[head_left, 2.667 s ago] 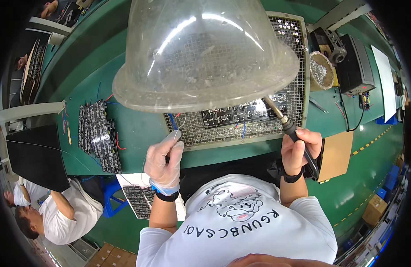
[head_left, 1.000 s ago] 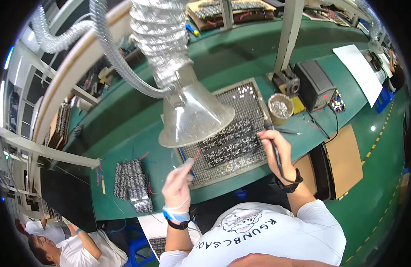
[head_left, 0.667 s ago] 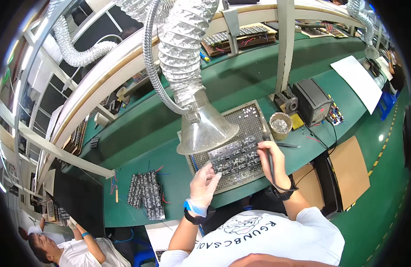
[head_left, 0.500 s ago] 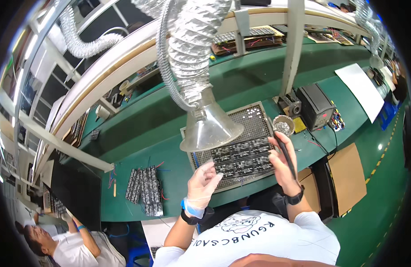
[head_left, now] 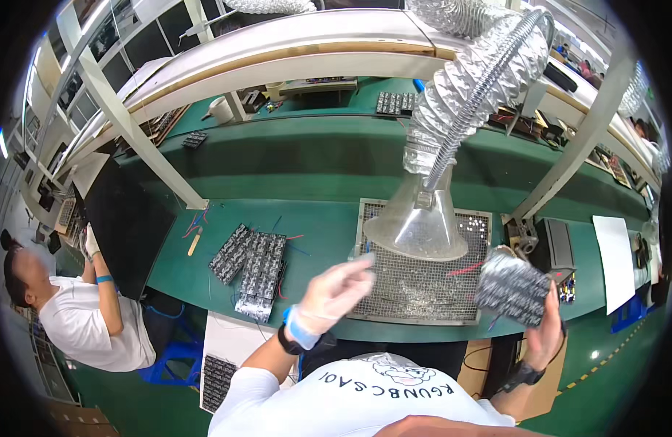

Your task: Soldering components and wires onto printed circuit boards at an assembly station.

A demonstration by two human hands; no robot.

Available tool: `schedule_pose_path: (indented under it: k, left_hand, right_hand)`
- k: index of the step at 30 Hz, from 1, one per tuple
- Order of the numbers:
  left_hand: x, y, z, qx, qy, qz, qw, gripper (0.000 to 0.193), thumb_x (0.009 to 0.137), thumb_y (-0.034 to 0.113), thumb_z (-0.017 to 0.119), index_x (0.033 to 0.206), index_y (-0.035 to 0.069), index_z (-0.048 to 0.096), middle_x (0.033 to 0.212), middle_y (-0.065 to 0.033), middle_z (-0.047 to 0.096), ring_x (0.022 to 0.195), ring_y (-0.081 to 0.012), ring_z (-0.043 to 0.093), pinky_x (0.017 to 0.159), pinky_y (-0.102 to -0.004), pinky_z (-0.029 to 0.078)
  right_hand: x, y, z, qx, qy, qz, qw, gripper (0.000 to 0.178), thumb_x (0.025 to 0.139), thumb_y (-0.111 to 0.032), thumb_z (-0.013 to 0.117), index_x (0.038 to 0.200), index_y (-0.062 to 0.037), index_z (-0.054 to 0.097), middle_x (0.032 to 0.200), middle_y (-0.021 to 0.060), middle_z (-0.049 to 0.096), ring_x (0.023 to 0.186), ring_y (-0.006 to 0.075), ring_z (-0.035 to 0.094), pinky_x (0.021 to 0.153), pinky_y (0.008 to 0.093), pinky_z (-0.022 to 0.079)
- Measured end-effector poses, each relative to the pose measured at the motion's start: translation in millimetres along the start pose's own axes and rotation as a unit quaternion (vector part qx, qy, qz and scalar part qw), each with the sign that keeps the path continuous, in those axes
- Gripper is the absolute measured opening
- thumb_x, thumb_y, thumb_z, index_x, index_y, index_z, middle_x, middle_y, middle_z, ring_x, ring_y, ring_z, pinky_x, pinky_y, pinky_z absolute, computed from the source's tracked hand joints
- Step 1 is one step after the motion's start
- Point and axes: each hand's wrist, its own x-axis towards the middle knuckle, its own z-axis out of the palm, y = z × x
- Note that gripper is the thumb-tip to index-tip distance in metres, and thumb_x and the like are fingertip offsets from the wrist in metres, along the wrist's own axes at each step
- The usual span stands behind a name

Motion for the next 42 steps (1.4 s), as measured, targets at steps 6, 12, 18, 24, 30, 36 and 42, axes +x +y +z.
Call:
schedule_pose_path:
  k: [6,12,18,24,30,36,42]
  left_hand:
    - [-41,2,-44,-0.048,0.230,-0.035,0.971,0.039,0.096,0.003,0.059,0.134,-0.002,0.054,0.110,-0.0089,0.066,0.093,-0.0114,0.063,0.085,-0.0255,0.052]
    - [-90,-3,-54,-0.021,0.345,-0.037,0.938,0.041,0.096,0.008,0.060,0.134,-0.006,0.053,0.108,-0.0084,0.066,0.084,-0.0082,0.060,0.078,-0.0216,0.049]
    - [-112,-4,-61,-0.008,0.377,-0.025,0.926,0.041,0.096,0.010,0.059,0.132,-0.007,0.054,0.104,-0.0076,0.066,0.079,-0.0080,0.058,0.074,-0.0206,0.048]
    - [-118,2,-71,-0.019,0.408,-0.012,0.913,0.039,0.097,0.004,0.055,0.134,-0.007,0.052,0.129,-0.0135,0.061,0.090,-0.0096,0.059,0.077,-0.0224,0.049]
    - [-108,20,-77,-0.074,0.427,0.100,0.896,0.045,0.096,-0.001,0.054,0.140,-0.007,0.045,0.138,-0.0130,0.053,0.105,-0.0106,0.055,0.086,-0.0224,0.047]
    - [-64,-31,-88,0.567,0.299,-0.045,0.766,0.102,0.075,0.043,0.082,0.146,-0.008,0.030,0.146,-0.0296,0.040,0.133,-0.0417,0.042,0.113,-0.0445,0.033]
    - [-65,-57,-107,0.602,0.251,-0.121,0.748,0.109,0.073,0.046,0.081,0.148,-0.008,0.023,0.147,-0.0297,0.037,0.134,-0.0435,0.039,0.110,-0.0434,0.036]
  right_hand:
    - [120,-19,-13,0.028,-0.083,0.023,0.996,0.039,0.101,-0.011,0.047,0.137,0.0039,0.045,0.135,0.0133,0.055,0.125,0.0240,0.053,0.109,0.0393,0.041]
    - [262,17,-5,-0.043,0.012,0.088,0.995,0.036,0.096,-0.013,0.059,0.130,-0.0041,0.052,0.123,0.0079,0.061,0.112,0.0208,0.059,0.096,0.0384,0.048]
    - [340,58,11,-0.418,-0.114,-0.137,0.891,0.036,0.086,0.001,0.060,0.119,-0.0104,0.056,0.102,0.0025,0.060,0.102,0.0135,0.056,0.084,0.0291,0.047]
    - [311,63,8,-0.533,-0.080,-0.089,0.838,0.020,0.088,-0.001,0.061,0.106,-0.0059,0.057,0.104,0.0002,0.060,0.101,0.0101,0.055,0.090,0.0254,0.045]
    - [166,9,47,-0.403,-0.133,-0.074,0.902,0.018,0.091,-0.005,0.060,0.108,-0.0036,0.057,0.101,0.0014,0.061,0.098,0.0091,0.057,0.087,0.0248,0.046]
    - [55,7,50,-0.433,-0.056,-0.096,0.894,0.016,0.093,-0.003,0.058,0.109,0.0004,0.058,0.108,0.0088,0.064,0.101,0.0144,0.061,0.092,0.0274,0.048]
    - [1,34,17,-0.374,0.026,-0.071,0.924,0.022,0.094,-0.003,0.057,0.116,-0.0006,0.055,0.116,0.0165,0.064,0.097,0.0208,0.064,0.095,0.0345,0.047]
